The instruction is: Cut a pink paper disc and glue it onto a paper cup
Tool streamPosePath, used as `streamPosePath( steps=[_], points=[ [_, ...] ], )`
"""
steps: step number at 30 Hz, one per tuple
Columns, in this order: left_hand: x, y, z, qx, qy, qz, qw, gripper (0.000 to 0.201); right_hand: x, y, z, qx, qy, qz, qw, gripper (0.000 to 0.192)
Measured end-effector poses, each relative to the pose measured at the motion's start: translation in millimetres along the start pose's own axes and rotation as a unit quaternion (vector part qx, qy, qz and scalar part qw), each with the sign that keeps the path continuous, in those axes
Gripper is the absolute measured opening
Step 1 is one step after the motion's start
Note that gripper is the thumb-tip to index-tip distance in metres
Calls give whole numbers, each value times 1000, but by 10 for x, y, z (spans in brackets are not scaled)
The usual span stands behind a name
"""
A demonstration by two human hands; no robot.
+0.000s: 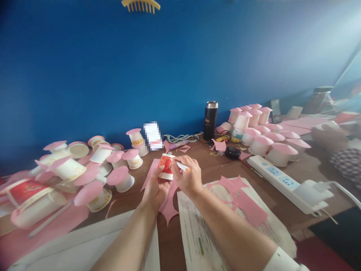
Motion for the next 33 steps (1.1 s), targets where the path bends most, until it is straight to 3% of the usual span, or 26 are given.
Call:
streamPosePath(
  steps=[13,33],
  points=[
    [9,41,-2,22,-1,24,999,12,-17,-15,-13,-3,8,-2,1000,10],
    [33,23,-1,12,-1,33,999,14,-10,-88,27,-33,4,4,999,10]
  ],
)
Point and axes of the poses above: each hand's wrist, its own z-axis away from the middle knuckle, its own y-axis out of the back of the hand, x = y × z, the point moved 9 cm from there along -z, towards the middle knuckle, and after that the axes turned 8 degrees about -x, right-handed, at the moved point
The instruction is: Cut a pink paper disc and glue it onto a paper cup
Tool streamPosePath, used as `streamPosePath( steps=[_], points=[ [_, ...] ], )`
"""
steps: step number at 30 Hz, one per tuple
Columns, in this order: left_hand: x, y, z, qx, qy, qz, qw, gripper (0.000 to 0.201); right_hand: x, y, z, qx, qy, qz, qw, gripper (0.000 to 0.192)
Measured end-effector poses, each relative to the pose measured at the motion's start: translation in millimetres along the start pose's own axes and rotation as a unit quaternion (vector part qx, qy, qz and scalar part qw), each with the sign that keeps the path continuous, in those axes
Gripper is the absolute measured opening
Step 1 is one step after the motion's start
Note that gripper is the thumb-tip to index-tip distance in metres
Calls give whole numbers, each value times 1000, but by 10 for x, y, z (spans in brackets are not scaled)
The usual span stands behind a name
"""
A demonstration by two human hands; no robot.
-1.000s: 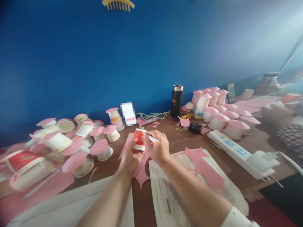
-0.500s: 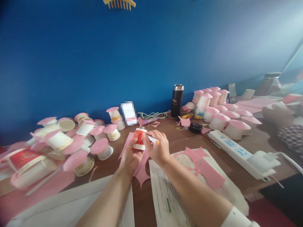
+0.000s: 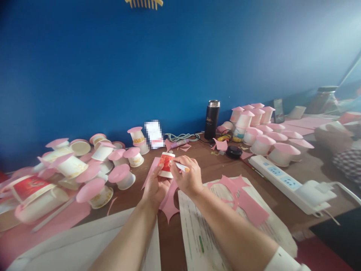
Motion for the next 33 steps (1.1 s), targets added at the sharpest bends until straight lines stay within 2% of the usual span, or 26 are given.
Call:
streamPosePath(
  steps=[18,27,33],
  points=[
    [-8,37,-42,-8,6,7,1000,15,-30,-20,10,-8,4,-4,1000,9],
    [-3,39,-38,-14,-2,-16,1000,19,-91,119,-2,33,5,-42,999,11],
    [-5,10,-12,-6,-1,-26,1000,14,-119,30,-5,-6,18,-41,999,11]
  ],
)
Point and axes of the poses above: each hand's wrist, its own z-axis away from the middle knuckle, its own y-axis out of the back of the hand, x = y × z, the point moved 9 cm from there along -z, towards the middle knuckle, and after that the axes turned 8 degrees about -x, right-handed, at the moved point
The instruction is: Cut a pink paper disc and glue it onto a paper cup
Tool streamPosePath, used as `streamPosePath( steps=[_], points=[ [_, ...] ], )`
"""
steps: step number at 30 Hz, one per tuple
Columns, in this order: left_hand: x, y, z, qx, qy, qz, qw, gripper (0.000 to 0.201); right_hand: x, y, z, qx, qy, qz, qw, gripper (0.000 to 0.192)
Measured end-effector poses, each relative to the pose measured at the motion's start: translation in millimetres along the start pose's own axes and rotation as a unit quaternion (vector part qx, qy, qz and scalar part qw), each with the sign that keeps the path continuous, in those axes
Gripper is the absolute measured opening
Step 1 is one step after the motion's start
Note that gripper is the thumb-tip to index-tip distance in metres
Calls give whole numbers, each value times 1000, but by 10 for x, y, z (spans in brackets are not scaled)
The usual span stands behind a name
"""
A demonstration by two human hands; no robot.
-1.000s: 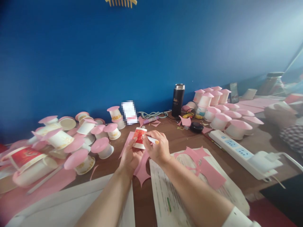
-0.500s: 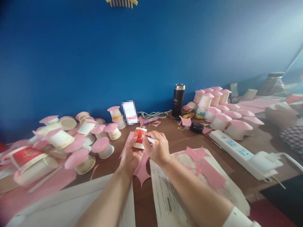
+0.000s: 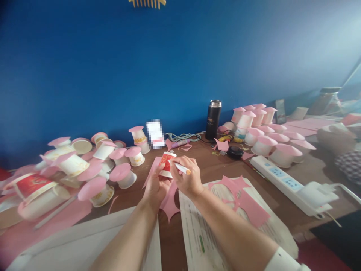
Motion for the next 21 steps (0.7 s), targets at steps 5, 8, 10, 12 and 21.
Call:
streamPosePath(
  steps=[5,8,10,12,21],
  points=[
    [-1,-64,0,-41,-3,-8,999,14,-20,-45,2,-16,17,-2,1000,13],
    [-12,-75,-5,-53,-3,-9,999,14,-29,-54,3,-17,23,-6,1000,12],
    [-22,-56,-8,-46,0,-12,999,14,-31,-56,5,-14,27,-3,1000,11],
    [-28,-36,-9,-39,2,-12,999,14,-28,-57,8,-11,28,0,1000,10],
    [-17,-42,2,-28,1,1,1000,12,-20,-55,5,-17,18,16,1000,12]
  ],
)
Point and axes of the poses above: each hand's wrist, its own z-axis away from the middle knuckle, its own y-axis out of the back of the hand, x = y × z, the point moved 9 cm from there along -z, towards the middle knuckle, and after that the axes turned 8 degrees about -x, right-handed, at the moved point
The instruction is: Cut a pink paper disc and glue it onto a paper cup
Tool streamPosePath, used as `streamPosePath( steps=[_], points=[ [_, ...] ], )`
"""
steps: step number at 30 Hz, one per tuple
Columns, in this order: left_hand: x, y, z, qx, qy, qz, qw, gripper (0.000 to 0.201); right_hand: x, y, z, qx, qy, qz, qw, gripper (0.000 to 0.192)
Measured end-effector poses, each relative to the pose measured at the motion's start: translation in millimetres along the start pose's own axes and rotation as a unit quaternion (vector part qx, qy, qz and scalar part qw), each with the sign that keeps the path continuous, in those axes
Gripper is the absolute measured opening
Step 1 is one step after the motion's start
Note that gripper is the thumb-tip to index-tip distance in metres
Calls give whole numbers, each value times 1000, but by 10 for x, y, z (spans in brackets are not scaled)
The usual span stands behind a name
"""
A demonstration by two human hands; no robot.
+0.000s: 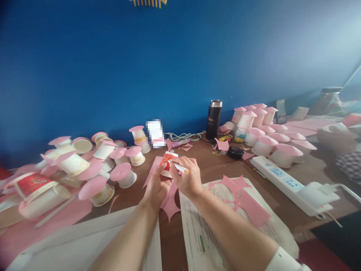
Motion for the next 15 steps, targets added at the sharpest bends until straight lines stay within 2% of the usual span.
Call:
streamPosePath(
  steps=[11,15],
  points=[
    [29,76,-2,36,-2,18,999,10,33,13,9,3,-17,4,1000,11],
    [63,42,4,24,-7,22,999,14,40,19,3,1,-22,8,1000,12]
  ],
)
Point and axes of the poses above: each hand's wrist, its own z-axis away from the middle knuckle, its own y-axis out of the back of the hand, x = y × z, the point moved 9 cm from there along -z, towards the middle knuckle, and after that the axes turned 8 degrees about -x, right-handed, at the moved point
